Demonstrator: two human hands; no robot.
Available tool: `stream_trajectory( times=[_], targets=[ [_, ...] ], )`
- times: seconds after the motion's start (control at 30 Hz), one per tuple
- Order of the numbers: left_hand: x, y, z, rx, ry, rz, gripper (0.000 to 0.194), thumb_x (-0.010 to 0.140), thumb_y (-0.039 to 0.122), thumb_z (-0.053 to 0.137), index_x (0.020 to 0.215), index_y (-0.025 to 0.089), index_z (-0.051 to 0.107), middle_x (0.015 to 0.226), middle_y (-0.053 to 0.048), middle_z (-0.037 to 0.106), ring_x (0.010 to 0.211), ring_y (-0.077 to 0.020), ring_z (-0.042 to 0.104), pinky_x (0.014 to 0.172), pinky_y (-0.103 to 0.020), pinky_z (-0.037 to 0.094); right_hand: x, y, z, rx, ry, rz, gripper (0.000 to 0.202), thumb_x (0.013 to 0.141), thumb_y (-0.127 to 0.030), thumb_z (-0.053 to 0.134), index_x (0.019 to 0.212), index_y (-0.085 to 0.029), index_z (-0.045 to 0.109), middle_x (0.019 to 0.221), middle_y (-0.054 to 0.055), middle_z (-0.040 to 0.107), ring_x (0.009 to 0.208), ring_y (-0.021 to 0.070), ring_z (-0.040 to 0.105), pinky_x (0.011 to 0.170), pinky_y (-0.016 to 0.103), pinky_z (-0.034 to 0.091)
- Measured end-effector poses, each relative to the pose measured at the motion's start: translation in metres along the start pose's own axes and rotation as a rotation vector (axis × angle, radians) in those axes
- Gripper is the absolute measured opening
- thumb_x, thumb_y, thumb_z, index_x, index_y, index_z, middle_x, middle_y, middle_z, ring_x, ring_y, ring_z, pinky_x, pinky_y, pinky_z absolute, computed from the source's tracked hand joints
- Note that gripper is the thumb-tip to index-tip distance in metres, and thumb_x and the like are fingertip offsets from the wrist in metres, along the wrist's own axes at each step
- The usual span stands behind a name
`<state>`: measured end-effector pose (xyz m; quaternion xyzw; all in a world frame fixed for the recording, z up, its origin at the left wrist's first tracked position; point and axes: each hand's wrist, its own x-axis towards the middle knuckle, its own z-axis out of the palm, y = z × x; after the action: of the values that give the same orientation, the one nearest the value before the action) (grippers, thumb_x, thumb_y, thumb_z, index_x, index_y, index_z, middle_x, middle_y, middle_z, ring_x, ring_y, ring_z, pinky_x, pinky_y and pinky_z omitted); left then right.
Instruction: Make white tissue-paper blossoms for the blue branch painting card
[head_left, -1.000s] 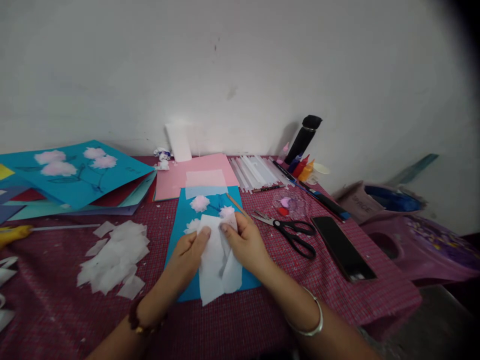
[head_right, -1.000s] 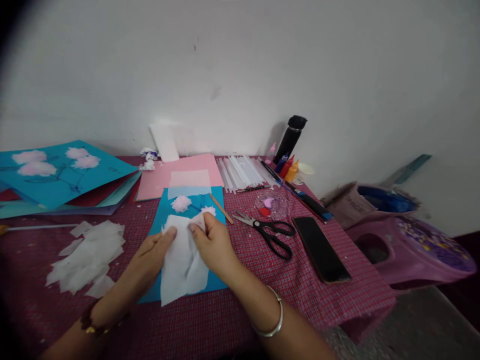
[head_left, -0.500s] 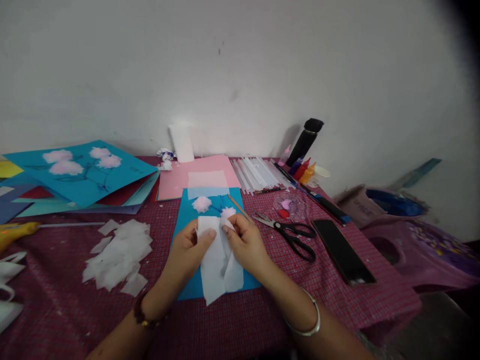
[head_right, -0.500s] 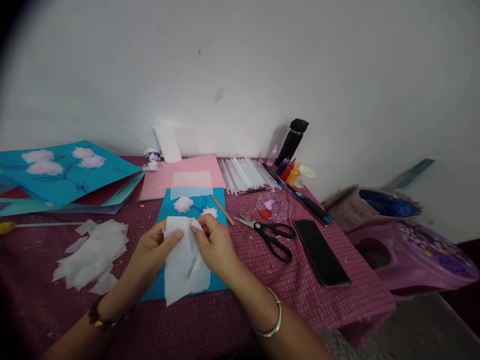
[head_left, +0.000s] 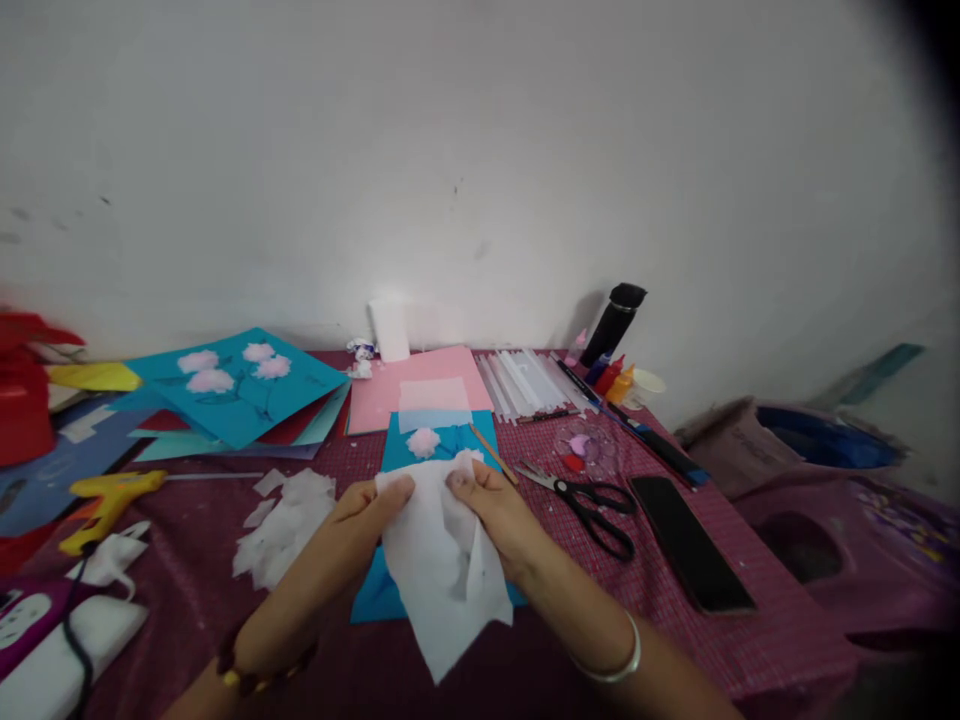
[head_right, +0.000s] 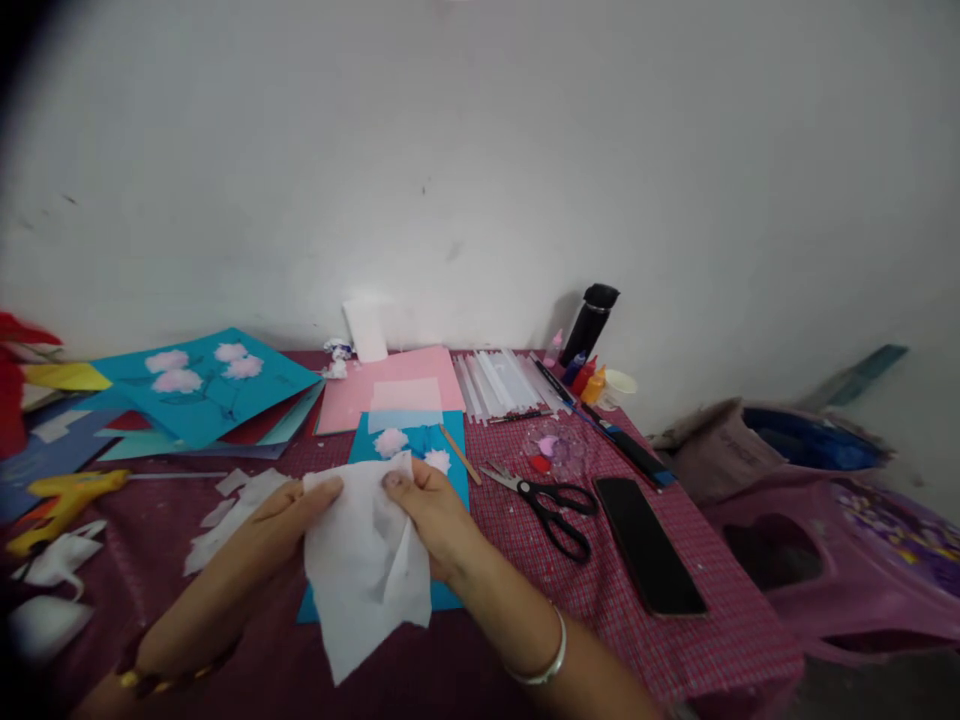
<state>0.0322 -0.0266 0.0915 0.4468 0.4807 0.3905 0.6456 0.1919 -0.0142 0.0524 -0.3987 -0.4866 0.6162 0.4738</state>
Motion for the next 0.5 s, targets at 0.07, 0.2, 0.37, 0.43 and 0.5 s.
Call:
stream_trajectory(
  times=[0.07,0.2,0.37,0.43,0.5],
  targets=[
    [0.000,-0.005,0.004,0.047,-0.059,-0.019,0.041,0.077,0.051,0.059,0.060,0.014,0.061,0.052,-0.004,0.060,0.049,-0.0135,0.054,0.049,-0.023,0.043,-0.007,0.006,-0.006,0.089,-0.013,0.079,0.040,0.078,-0.058,0.059,0.084,-0.019,0.057,0.066,0.001,0.061,0.058,0.0155,0.058,0.056,0.028,0.049],
    [0.026,-0.039,0.016,0.310,-0.076,-0.069,0.046,0.078,0.052,0.055,0.053,0.014,0.060,0.048,-0.004,0.059,0.043,-0.0133,0.053,0.047,-0.024,0.044,-0.019,0.026,-0.041,0.203,0.051,0.246,0.040,0.072,-0.056,0.066,0.078,-0.019,0.055,0.067,0.000,0.060,0.058,0.0137,0.057,0.057,0.026,0.048],
    [0.049,-0.072,0.031,0.390,-0.114,-0.114,0.041,0.081,0.050,0.052,0.062,0.014,0.061,0.053,-0.004,0.062,0.049,-0.0154,0.058,0.051,-0.025,0.046,-0.035,0.041,-0.084,-0.075,-0.004,0.249,0.033,0.070,-0.037,0.072,0.091,-0.017,0.056,0.077,-0.001,0.060,0.066,0.0122,0.055,0.059,0.023,0.045],
    [0.050,-0.078,0.033,0.406,-0.122,-0.085,0.039,0.082,0.048,0.051,0.064,0.015,0.060,0.054,-0.003,0.062,0.051,-0.0151,0.057,0.053,-0.025,0.046,-0.039,0.044,-0.092,-0.258,-0.026,0.216,0.030,0.068,-0.021,0.070,0.094,-0.017,0.056,0.077,-0.003,0.059,0.066,0.0114,0.054,0.059,0.021,0.043],
    [0.047,-0.083,0.032,0.432,-0.117,-0.063,0.036,0.084,0.047,0.050,0.072,0.015,0.060,0.058,-0.002,0.062,0.053,-0.0157,0.058,0.055,-0.026,0.047,-0.042,0.046,-0.096,-0.361,-0.033,0.202,0.030,0.068,-0.013,0.065,0.096,-0.017,0.056,0.075,-0.004,0.057,0.065,0.0104,0.052,0.058,0.020,0.042]
  ],
)
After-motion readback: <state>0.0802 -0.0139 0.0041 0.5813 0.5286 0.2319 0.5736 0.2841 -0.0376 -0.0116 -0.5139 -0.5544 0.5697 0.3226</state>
